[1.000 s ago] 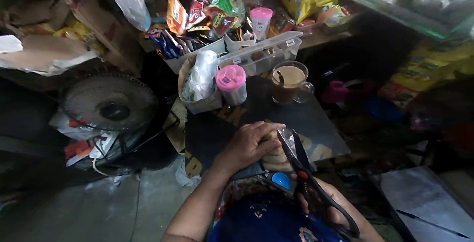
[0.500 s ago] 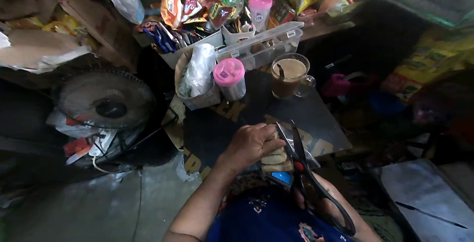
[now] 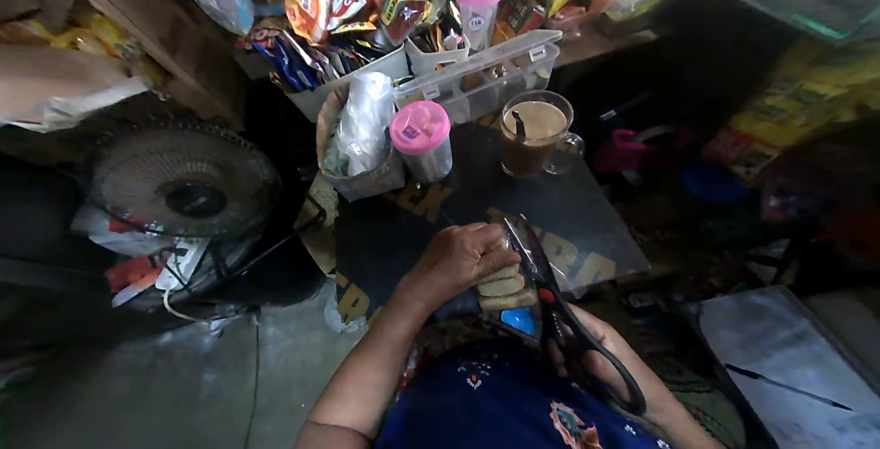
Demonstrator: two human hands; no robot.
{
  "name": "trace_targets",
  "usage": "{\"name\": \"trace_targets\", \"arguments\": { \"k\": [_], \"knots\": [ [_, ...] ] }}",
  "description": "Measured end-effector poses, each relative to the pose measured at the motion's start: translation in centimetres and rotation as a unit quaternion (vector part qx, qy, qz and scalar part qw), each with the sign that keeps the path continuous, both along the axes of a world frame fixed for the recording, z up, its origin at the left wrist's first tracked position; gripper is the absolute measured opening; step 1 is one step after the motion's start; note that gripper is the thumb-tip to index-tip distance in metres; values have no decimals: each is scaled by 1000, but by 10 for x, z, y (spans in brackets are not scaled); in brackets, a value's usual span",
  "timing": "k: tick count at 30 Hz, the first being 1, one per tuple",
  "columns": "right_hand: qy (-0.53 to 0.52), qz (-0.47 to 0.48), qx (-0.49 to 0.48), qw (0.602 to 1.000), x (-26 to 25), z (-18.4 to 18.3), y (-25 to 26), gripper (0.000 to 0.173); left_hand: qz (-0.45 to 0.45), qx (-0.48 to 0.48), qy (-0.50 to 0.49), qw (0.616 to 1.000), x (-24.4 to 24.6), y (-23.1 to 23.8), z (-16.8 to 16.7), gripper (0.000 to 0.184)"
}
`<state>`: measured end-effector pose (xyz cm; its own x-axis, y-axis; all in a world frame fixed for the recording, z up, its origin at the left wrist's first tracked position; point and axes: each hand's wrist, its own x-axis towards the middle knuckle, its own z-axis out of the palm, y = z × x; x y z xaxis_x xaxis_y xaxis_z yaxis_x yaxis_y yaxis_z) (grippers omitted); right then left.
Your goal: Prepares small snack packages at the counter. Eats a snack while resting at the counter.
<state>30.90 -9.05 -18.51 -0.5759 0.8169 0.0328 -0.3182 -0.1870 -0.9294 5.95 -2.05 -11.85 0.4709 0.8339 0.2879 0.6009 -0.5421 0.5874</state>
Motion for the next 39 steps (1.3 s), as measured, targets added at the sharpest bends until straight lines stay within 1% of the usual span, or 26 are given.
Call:
{"name": "trace_targets", "arguments": {
  "k": [1,5,8,11,13,14,15,18,20,21,26,31,36,39],
  "knots": [
    [-5,7,11,1000,0,-1,-1,64,-6,-4,-2,1000,2,-1,0,47],
    [-14,-6,24,1000,-1,-4,-6,63,-23,-29,7,999,5,-7,3,48],
    [-8,-10,28,1000,-3,-5,-8,61,-25,-12,6,1000,5,-8,1,49],
    [67,32,8,997,0,-11,-9,65,-29,5,3,1000,5,-9,0,50],
    [127,56,-16,990,-1,-15,-9,64,-27,4,3,1000,6,-11,1,50],
    [140,58,-23,988,-1,-15,-9,63,-25,4,3,1000,6,-11,1,51],
    [131,48,-23,990,-1,-13,-10,62,-24,4,3,1000,7,-11,1,50],
    [20,-39,-12,999,-3,-1,-15,59,-22,7,12,1000,8,-11,0,48],
    [-44,-84,-4,995,-6,5,-17,62,-20,10,22,1000,10,-12,0,48],
    [-55,-91,3,994,-7,4,-16,63,-20,13,24,999,10,-13,0,47],
    [-40,-67,-6,997,-3,3,-11,63,-18,21,36,999,11,-13,1,45],
    [-2,-46,-17,999,-2,-2,-9,62,-24,26,40,999,11,-12,0,48],
    [9,-44,-13,999,-1,-1,-9,50,-28,28,34,999,10,-14,-1,50],
    [5,-46,-16,999,-1,-3,-9,49,-33,27,28,999,10,-14,-3,50]
  ]
}}
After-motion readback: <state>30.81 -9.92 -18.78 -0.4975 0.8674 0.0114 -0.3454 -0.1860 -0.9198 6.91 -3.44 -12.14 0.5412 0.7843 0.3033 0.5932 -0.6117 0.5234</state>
